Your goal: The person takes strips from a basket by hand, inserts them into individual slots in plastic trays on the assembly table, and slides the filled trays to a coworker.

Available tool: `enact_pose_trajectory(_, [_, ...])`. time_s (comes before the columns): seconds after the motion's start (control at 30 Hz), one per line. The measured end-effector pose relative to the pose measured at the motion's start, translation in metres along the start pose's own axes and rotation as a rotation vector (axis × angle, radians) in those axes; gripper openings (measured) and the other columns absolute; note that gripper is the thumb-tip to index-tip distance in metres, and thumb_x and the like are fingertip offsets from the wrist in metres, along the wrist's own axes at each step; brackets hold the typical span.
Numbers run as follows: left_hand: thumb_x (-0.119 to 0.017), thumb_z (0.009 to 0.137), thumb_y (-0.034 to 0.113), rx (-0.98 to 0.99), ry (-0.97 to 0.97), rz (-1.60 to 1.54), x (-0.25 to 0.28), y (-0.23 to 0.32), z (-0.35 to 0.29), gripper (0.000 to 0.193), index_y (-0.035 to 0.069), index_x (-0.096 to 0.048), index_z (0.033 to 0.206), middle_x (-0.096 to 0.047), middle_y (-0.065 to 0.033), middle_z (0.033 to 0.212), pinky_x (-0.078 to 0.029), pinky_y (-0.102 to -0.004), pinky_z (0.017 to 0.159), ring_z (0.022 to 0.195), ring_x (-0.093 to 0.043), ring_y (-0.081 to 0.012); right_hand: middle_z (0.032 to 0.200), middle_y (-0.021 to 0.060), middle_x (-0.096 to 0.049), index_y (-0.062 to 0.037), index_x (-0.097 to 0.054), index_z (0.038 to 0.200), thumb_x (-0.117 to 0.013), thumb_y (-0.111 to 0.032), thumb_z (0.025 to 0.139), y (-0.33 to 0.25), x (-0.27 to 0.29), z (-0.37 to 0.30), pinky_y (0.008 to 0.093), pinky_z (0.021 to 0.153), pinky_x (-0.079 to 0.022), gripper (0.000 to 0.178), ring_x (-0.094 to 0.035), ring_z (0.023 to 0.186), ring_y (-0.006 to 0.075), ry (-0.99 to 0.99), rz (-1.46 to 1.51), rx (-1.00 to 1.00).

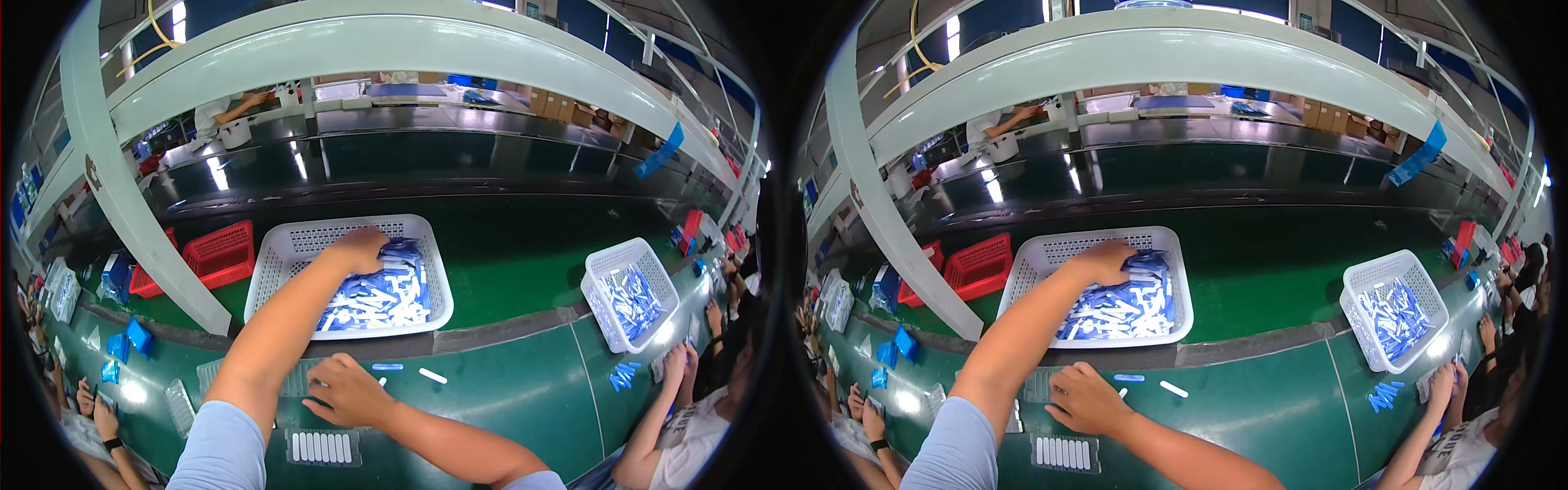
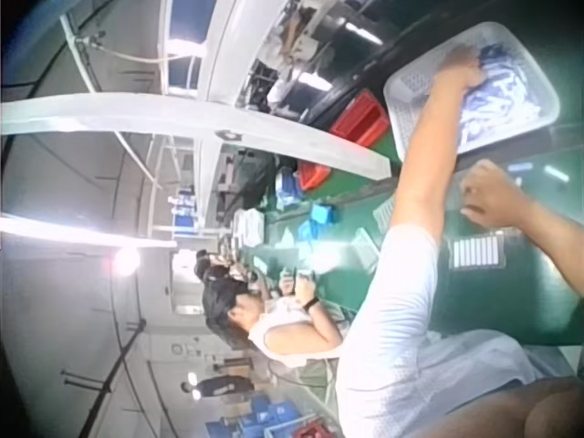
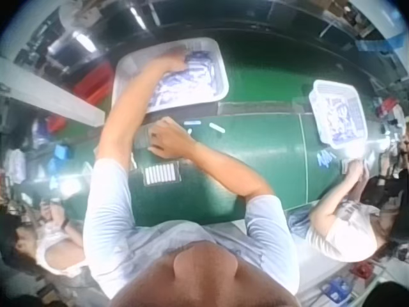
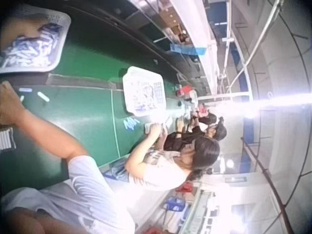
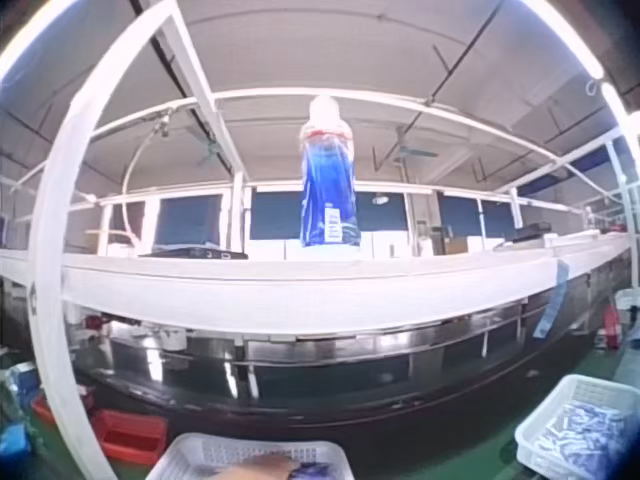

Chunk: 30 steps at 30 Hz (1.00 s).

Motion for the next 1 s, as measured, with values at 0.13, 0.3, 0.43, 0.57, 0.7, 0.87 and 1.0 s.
enact_pose_trajectory(0.13, [-0.061, 0.089, 0.015, -0.092, 0.228, 0.096, -0.005, 0.007, 0.002, 0.038, 0.005, -0.064, 0.126, -0.063, -0.016, 0.129, -0.05, -0.047, 0.104, 0.121, -0.06, -0.0362, 0.101, 0.0058, -0.06, -0.0062, -0.071, 0.084, -0.075, -0.025, 0.085, 0.001, 0.001, 0.001, 0.0412, 0.092, -0.043, 0.019, -0.058, 0.098, 0.0255, 0.022, -0.025, 0.007])
enact_pose_trajectory(0.3, [-0.057, 0.091, 0.013, -0.066, 0.257, 0.129, 0.002, 0.012, -0.006, 0.039, 0.003, -0.062, 0.129, -0.063, -0.0188, 0.131, -0.049, -0.0473, 0.105, 0.123, -0.06, -0.0368, 0.1, 0.0047, -0.06, -0.0066, -0.071, 0.082, -0.076, -0.023, 0.083, 0.006, 0.001, 0.0, 0.0403, 0.091, -0.044, 0.018, -0.058, 0.096, 0.0246, 0.062, -0.032, 0.001])
enact_pose_trajectory(0.43, [-0.056, 0.088, 0.011, 0.013, 0.274, -0.041, 0.015, 0.0, -0.025, 0.041, -0.001, -0.06, 0.127, -0.064, -0.0248, 0.128, -0.046, -0.048, 0.107, 0.121, -0.06, -0.0403, 0.097, 0.0053, -0.058, -0.006, -0.069, 0.081, -0.076, -0.023, 0.083, 0.003, 0.002, 0.0, 0.0403, 0.089, -0.043, 0.018, -0.056, 0.093, 0.0246, 0.067, -0.024, 0.017])
enact_pose_trajectory(0.57, [-0.065, 0.079, 0.014, 0.071, 0.228, -0.06, 0.022, -0.002, -0.046, 0.053, -0.003, -0.059, 0.129, -0.065, -0.0262, 0.126, -0.046, -0.0455, 0.107, 0.121, -0.06, -0.0429, 0.095, 0.0068, -0.057, -0.0051, -0.066, 0.079, -0.076, -0.022, 0.082, 0.004, 0.006, 0.001, 0.0406, 0.087, -0.042, 0.02, -0.055, 0.091, 0.025, 0.091, -0.036, 0.029])
enact_pose_trajectory(0.7, [-0.087, 0.07, 0.037, 0.095, 0.132, -0.158, 0.026, -0.014, -0.06, 0.073, -0.003, -0.062, 0.125, -0.066, -0.0249, 0.12, -0.05, -0.0418, 0.099, 0.115, -0.064, -0.037, 0.095, 0.004, -0.059, -0.0087, -0.067, 0.078, -0.079, -0.02, 0.08, 0.004, 0.003, 0.002, 0.04, 0.088, -0.043, 0.017, -0.058, 0.093, 0.0244, 0.073, -0.05, 0.013])
enact_pose_trajectory(0.87, [-0.082, 0.076, 0.057, 0.186, 0.505, -0.427, 0.045, -0.028, -0.072, 0.061, -0.001, -0.069, 0.092, -0.071, -0.02, 0.085, -0.052, -0.0424, 0.077, 0.082, -0.07, -0.0367, 0.095, 0.0039, -0.06, -0.009, -0.067, 0.078, -0.08, -0.02, 0.08, 0.005, 0.002, 0.003, 0.0397, 0.088, -0.043, 0.017, -0.058, 0.094, 0.0245, 0.07, -0.057, 0.009])
enact_pose_trajectory(1.0, [-0.068, 0.093, 0.048, 0.254, 0.587, -0.361, 0.058, -0.035, -0.088, 0.045, 0.003, -0.073, 0.097, -0.072, -0.0224, 0.091, -0.052, -0.0456, 0.08, 0.088, -0.069, -0.0419, 0.096, 0.004, -0.061, -0.0092, -0.068, 0.079, -0.081, -0.02, 0.079, 0.002, 0.003, 0.003, 0.0398, 0.087, -0.043, 0.017, -0.059, 0.093, 0.0246, 0.072, -0.072, 0.01])
Point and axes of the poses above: each hand's wrist, its own z-axis towards the middle knuckle, its own x-axis out of the back of the hand, y = z × x, the point moved 4 cm from there along z, towards the middle knuckle
